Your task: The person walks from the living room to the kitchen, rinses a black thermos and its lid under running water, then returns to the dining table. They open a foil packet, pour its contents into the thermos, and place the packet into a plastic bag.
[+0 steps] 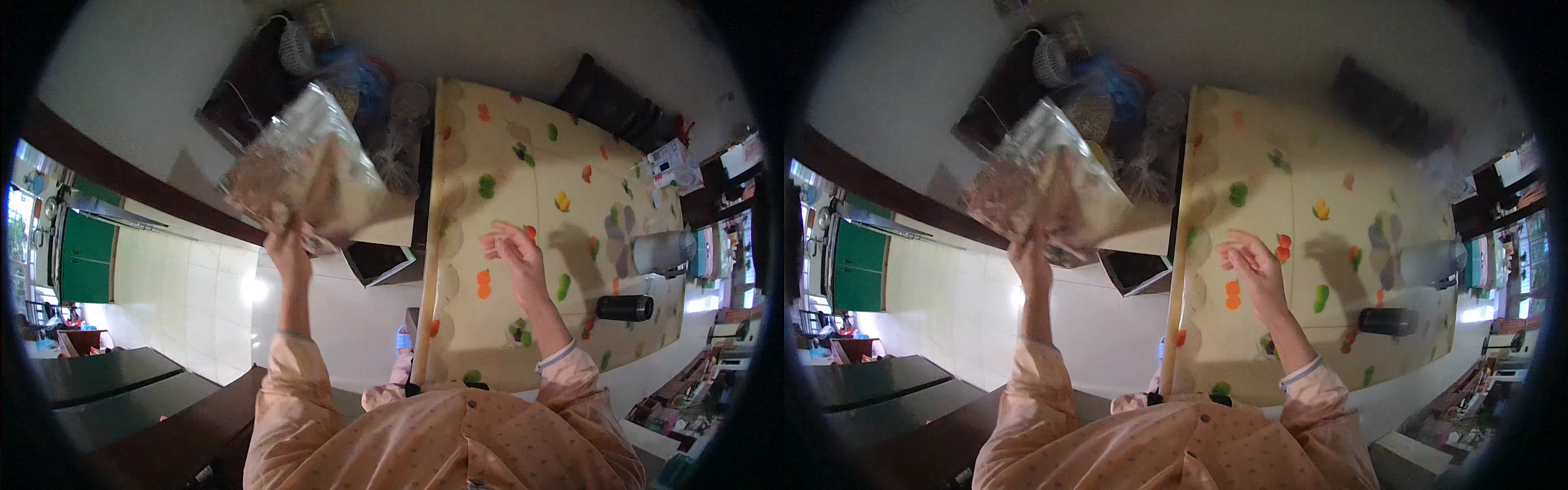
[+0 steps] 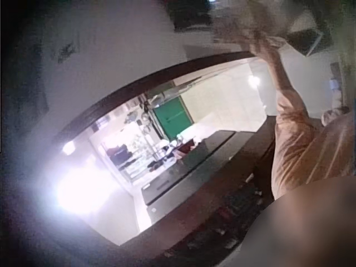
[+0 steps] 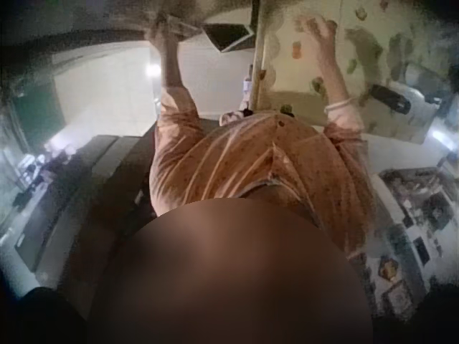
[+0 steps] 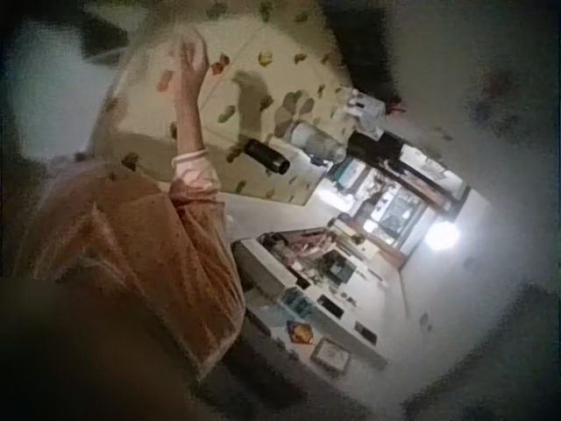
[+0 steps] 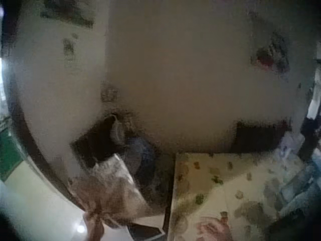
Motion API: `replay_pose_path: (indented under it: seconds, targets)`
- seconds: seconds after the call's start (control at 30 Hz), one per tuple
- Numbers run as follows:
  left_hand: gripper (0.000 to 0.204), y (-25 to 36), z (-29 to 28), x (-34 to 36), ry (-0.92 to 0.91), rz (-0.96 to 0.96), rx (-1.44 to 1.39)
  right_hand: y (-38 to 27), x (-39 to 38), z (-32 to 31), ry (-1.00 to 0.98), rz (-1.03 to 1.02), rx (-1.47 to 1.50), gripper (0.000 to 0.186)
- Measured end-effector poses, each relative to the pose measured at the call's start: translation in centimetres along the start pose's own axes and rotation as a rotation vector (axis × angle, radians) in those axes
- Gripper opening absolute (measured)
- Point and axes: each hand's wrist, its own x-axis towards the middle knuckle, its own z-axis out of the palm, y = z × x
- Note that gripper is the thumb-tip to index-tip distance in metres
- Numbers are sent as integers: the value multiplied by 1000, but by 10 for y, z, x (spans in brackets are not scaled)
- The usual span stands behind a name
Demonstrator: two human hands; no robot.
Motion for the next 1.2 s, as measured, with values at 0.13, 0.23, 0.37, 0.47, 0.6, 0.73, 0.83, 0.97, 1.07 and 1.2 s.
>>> replay_pose_path:
  seconds: [0.13,0.23,0.37,0.47,0.6,0.73,0.83,0.97,1.07,1.2]
  targets:
    - [16,-34,3,93,203,-21,1,39,2,-6,-55,167,16,23]
    - [21,-70,-1,145,268,-67,36,64,4,-4,-22,214,38,21]
    - [29,-127,-24,180,294,-152,120,82,8,-2,-65,248,105,19]
    - [32,-164,-46,183,197,-41,396,90,9,-2,-63,231,72,17]
    - [26,-202,-73,185,85,-12,309,100,10,1,-68,294,81,17]
    - [42,-224,-100,187,6,-215,538,104,13,6,-80,318,119,17]
    - [49,-235,-103,176,43,-300,152,104,17,7,-81,338,137,17]
    - [42,-235,-95,123,157,-291,311,104,22,5,-63,348,138,17]
    - [31,-238,-74,86,342,-315,605,107,26,0,-51,362,174,17]
    - [28,-242,-21,61,345,-242,746,110,38,-8,-47,320,196,18]
